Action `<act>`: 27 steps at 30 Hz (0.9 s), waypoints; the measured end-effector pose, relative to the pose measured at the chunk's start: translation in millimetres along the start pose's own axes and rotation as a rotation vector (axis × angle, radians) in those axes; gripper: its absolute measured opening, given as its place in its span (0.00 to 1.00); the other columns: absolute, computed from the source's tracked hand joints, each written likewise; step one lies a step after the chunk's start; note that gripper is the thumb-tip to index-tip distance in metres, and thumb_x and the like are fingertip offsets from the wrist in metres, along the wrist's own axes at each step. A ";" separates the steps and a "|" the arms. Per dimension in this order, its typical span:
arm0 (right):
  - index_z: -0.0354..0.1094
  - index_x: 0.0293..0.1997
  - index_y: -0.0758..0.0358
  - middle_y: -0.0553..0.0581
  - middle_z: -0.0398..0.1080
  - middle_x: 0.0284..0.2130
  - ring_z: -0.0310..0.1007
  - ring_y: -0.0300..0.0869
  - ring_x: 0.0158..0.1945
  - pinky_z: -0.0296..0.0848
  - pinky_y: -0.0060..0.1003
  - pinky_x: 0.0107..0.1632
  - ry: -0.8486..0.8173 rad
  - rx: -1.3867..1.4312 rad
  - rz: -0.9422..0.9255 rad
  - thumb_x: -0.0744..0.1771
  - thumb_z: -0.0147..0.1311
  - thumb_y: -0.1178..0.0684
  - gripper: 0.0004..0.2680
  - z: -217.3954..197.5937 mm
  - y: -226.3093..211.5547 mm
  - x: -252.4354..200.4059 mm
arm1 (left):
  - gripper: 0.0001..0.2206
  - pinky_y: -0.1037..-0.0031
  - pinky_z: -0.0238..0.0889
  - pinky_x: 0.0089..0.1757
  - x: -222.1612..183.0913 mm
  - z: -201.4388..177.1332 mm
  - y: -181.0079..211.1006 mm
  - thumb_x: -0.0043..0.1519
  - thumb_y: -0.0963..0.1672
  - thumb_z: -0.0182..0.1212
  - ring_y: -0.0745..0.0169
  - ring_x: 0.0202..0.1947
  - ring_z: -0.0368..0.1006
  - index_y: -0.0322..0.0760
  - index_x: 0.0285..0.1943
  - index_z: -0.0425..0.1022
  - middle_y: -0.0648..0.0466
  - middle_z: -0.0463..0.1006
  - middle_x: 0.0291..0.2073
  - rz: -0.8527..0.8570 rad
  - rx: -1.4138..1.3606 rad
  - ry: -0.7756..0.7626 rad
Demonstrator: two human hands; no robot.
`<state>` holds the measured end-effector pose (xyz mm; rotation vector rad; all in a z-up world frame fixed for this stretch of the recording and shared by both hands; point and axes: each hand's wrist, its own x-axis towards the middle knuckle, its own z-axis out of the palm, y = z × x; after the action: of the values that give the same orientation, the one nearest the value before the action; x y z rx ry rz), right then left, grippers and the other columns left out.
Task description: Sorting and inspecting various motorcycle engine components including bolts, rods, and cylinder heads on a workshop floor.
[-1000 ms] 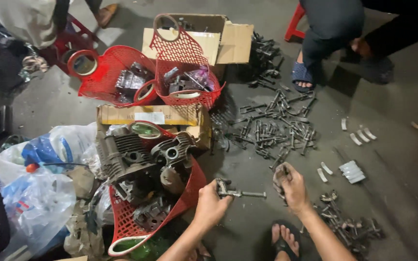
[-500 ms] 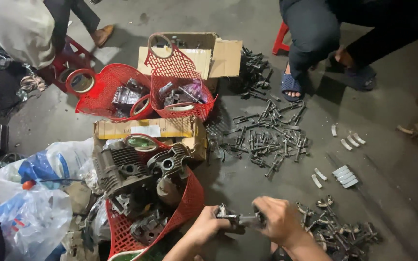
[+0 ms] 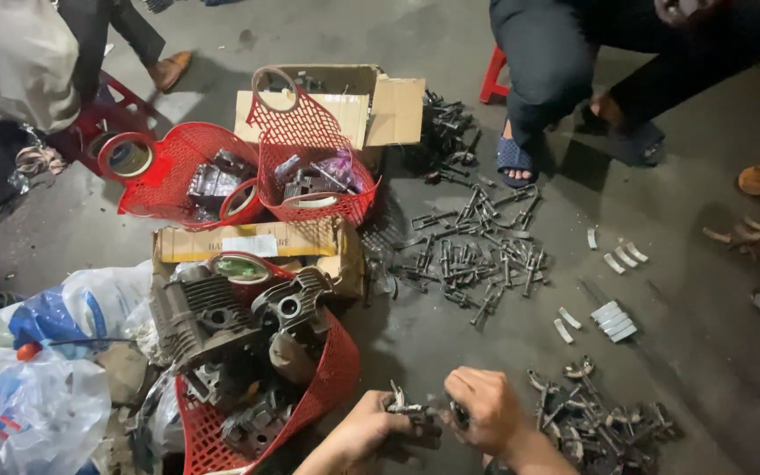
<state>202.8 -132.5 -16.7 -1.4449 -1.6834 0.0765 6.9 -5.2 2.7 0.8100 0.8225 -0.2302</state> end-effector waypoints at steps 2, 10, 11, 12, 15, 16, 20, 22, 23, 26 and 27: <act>0.63 0.33 0.65 0.60 0.68 0.26 0.71 0.57 0.29 0.70 0.48 0.31 0.011 -0.021 0.026 0.57 0.63 0.54 0.11 3.9 -1.1 -4.6 | 0.12 0.65 0.76 0.34 5.4 -2.0 -4.0 0.56 0.35 0.60 0.53 0.39 0.84 0.26 0.49 0.79 0.46 0.86 0.39 0.014 -0.016 0.003; 0.63 0.30 0.65 0.60 0.68 0.23 0.72 0.55 0.26 0.70 0.47 0.30 0.194 -0.066 0.155 0.63 0.58 0.59 0.05 30.5 -3.4 -16.4 | 0.15 0.62 0.80 0.35 29.4 -10.5 -26.1 0.50 0.33 0.61 0.57 0.32 0.80 0.25 0.47 0.74 0.48 0.81 0.34 0.224 -0.128 0.197; 0.63 0.30 0.65 0.61 0.67 0.23 0.71 0.56 0.26 0.70 0.47 0.30 0.230 -0.072 0.197 0.63 0.57 0.60 0.05 35.4 -2.1 -20.8 | 0.17 0.63 0.80 0.37 32.6 -12.4 -30.2 0.49 0.32 0.59 0.58 0.34 0.80 0.24 0.49 0.74 0.47 0.82 0.37 0.303 -0.104 0.208; 0.64 0.30 0.66 0.62 0.67 0.22 0.71 0.56 0.26 0.69 0.48 0.30 0.269 -0.078 0.239 0.64 0.57 0.60 0.05 41.2 -0.6 -23.9 | 0.19 0.63 0.81 0.39 35.5 -15.4 -32.7 0.48 0.32 0.58 0.59 0.37 0.80 0.24 0.50 0.74 0.46 0.83 0.40 0.382 -0.076 0.219; 0.65 0.29 0.67 0.63 0.67 0.20 0.71 0.57 0.25 0.69 0.49 0.31 0.280 -0.096 0.375 0.64 0.57 0.60 0.05 49.5 -1.0 -32.7 | 0.20 0.67 0.78 0.42 29.0 -4.9 -23.3 0.48 0.30 0.61 0.59 0.41 0.81 0.24 0.51 0.73 0.43 0.85 0.45 0.416 0.036 0.284; 0.65 0.29 0.67 0.63 0.67 0.20 0.71 0.57 0.25 0.69 0.49 0.31 0.279 -0.095 0.374 0.64 0.57 0.60 0.05 50.3 -1.3 -31.9 | 0.20 0.67 0.78 0.42 29.1 -2.9 -21.5 0.48 0.30 0.61 0.59 0.41 0.81 0.24 0.51 0.73 0.43 0.85 0.45 0.417 0.035 0.286; 0.67 0.33 0.68 0.63 0.69 0.21 0.72 0.57 0.26 0.70 0.48 0.31 0.347 -0.094 0.400 0.65 0.55 0.59 0.03 55.5 3.2 -40.0 | 0.22 0.70 0.76 0.47 29.9 0.8 -18.5 0.47 0.30 0.59 0.63 0.50 0.81 0.27 0.52 0.72 0.47 0.83 0.50 0.464 0.040 0.268; 0.67 0.34 0.68 0.63 0.69 0.22 0.73 0.57 0.26 0.70 0.48 0.31 0.370 -0.090 0.400 0.65 0.55 0.59 0.03 59.2 4.4 -44.3 | 0.22 0.73 0.76 0.50 27.9 0.1 -17.8 0.47 0.30 0.63 0.64 0.52 0.80 0.27 0.52 0.73 0.48 0.82 0.51 0.516 0.159 0.256; 0.68 0.34 0.69 0.63 0.69 0.21 0.72 0.57 0.25 0.69 0.48 0.31 0.382 -0.093 0.405 0.65 0.55 0.59 0.04 60.3 3.2 -44.2 | 0.23 0.74 0.75 0.48 26.1 0.1 -16.7 0.47 0.30 0.62 0.65 0.50 0.79 0.28 0.53 0.74 0.49 0.82 0.50 0.500 0.218 0.273; 0.68 0.33 0.69 0.63 0.67 0.20 0.69 0.56 0.22 0.67 0.47 0.29 0.382 -0.067 0.525 0.66 0.54 0.57 0.05 63.6 -6.8 -40.4 | 0.24 0.77 0.72 0.48 26.1 -0.5 -21.1 0.47 0.30 0.59 0.67 0.49 0.79 0.28 0.54 0.75 0.51 0.83 0.49 0.554 0.305 0.319; 0.69 0.32 0.70 0.64 0.66 0.18 0.68 0.55 0.20 0.65 0.46 0.27 0.377 -0.040 0.645 0.67 0.53 0.56 0.07 64.9 -11.6 -38.8 | 0.24 0.79 0.71 0.49 26.7 -0.9 -23.7 0.46 0.30 0.57 0.67 0.50 0.79 0.27 0.54 0.75 0.51 0.84 0.49 0.623 0.340 0.344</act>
<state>149.4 -137.0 -71.3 -1.8507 -0.8814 0.1156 13.1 -17.6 -30.2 1.4104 0.8184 0.3421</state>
